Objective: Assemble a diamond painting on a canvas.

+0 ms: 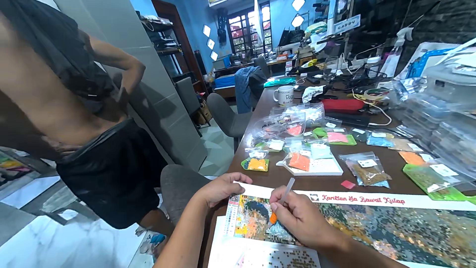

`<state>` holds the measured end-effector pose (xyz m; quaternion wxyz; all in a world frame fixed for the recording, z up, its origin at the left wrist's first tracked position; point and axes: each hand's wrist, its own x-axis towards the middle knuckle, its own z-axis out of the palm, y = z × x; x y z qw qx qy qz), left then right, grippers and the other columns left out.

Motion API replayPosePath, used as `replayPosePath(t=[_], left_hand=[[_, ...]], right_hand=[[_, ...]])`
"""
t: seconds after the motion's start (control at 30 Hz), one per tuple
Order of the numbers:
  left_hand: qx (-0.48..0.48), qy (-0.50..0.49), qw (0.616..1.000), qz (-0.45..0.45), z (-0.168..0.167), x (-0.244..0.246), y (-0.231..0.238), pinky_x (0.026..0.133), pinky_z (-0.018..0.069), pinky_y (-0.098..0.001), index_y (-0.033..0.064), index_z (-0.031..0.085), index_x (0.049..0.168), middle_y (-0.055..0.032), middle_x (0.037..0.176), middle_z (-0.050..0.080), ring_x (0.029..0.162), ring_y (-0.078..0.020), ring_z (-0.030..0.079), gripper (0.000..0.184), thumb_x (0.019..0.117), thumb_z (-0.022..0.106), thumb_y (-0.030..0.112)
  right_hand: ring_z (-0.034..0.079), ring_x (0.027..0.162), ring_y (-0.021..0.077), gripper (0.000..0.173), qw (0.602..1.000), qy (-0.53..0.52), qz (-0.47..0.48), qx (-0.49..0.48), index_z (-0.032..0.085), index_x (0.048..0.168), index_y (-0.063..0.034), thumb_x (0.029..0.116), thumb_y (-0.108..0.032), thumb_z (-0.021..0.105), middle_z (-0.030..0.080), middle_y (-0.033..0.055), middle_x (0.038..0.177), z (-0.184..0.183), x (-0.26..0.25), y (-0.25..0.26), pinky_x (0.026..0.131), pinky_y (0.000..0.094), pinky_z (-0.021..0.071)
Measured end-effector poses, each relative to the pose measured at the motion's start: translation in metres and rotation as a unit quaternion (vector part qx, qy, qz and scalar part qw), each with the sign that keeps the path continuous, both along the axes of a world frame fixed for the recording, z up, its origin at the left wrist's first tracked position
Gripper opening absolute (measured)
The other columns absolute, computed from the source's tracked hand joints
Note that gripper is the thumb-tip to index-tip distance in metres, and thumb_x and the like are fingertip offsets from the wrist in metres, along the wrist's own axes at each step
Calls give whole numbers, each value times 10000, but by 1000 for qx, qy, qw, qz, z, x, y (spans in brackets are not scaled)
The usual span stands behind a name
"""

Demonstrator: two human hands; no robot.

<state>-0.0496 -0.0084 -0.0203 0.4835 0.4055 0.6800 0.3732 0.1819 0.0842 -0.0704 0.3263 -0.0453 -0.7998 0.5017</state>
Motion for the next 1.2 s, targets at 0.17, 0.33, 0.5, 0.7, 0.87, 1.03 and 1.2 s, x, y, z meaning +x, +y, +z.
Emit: replayPosePath(t=[0.17, 0.33, 0.5, 0.7, 0.87, 1.03, 1.2], left_hand=[[-10, 33, 999, -9, 0, 1, 1, 760, 564, -248, 30, 598, 1206, -45, 1003, 676, 817, -87, 664, 239, 983, 553, -44], [11, 31, 999, -15, 1, -1, 0, 762, 568, -258, 30, 593, 1221, -51, 1009, 678, 820, -95, 668, 276, 965, 552, -65], [41, -9, 999, -5, 4, 0, -2, 768, 577, -271, 39, 597, 1185, -41, 972, 677, 818, -102, 674, 278, 944, 509, -67], [61, -26, 998, -10, 3, -2, -3, 763, 575, -261, 48, 608, 1165, -19, 954, 684, 822, -87, 673, 283, 918, 518, -57], [88, -59, 994, -18, 3, -5, -4, 741, 585, -256, 79, 624, 1131, 7, 885, 708, 785, -71, 688, 288, 871, 534, -6], [96, -70, 993, -24, 1, -6, -4, 739, 587, -260, 98, 624, 1123, 22, 874, 704, 783, -67, 687, 296, 851, 549, 11], [108, -88, 990, -21, 2, -5, -4, 745, 595, -273, 92, 621, 1106, 15, 848, 697, 772, -79, 691, 280, 849, 553, 4]], right_hand=[[455, 586, -46, 199, 999, -30, -8, -13, 606, 1077, -19, 1027, -184, 506, 518, -55, 697, 1, 1, 0, 560, 121, 397], [462, 585, -21, 244, 997, -60, -26, -34, 589, 1130, -14, 1046, -213, 475, 506, -57, 706, 5, 1, -1, 569, 154, 417], [488, 607, -31, 254, 996, -54, -44, -51, 587, 1149, -1, 1044, -194, 460, 532, -57, 729, 9, 2, -1, 587, 141, 433], [463, 577, -33, 245, 998, -33, -41, -38, 589, 1137, -8, 1035, -183, 451, 515, -62, 713, 4, 1, 0, 554, 142, 417], [473, 560, -28, 237, 998, -15, -52, -38, 589, 1133, -21, 1032, -189, 455, 519, -64, 697, 1, 0, 2, 537, 148, 429], [513, 569, -33, 214, 997, 14, -57, -45, 585, 1120, -32, 1028, -182, 463, 549, -67, 698, -1, -1, 1, 546, 144, 459], [561, 589, -14, 214, 996, 24, -71, -55, 585, 1122, -26, 1024, -175, 467, 582, -53, 712, -1, -1, 0, 565, 163, 499]])
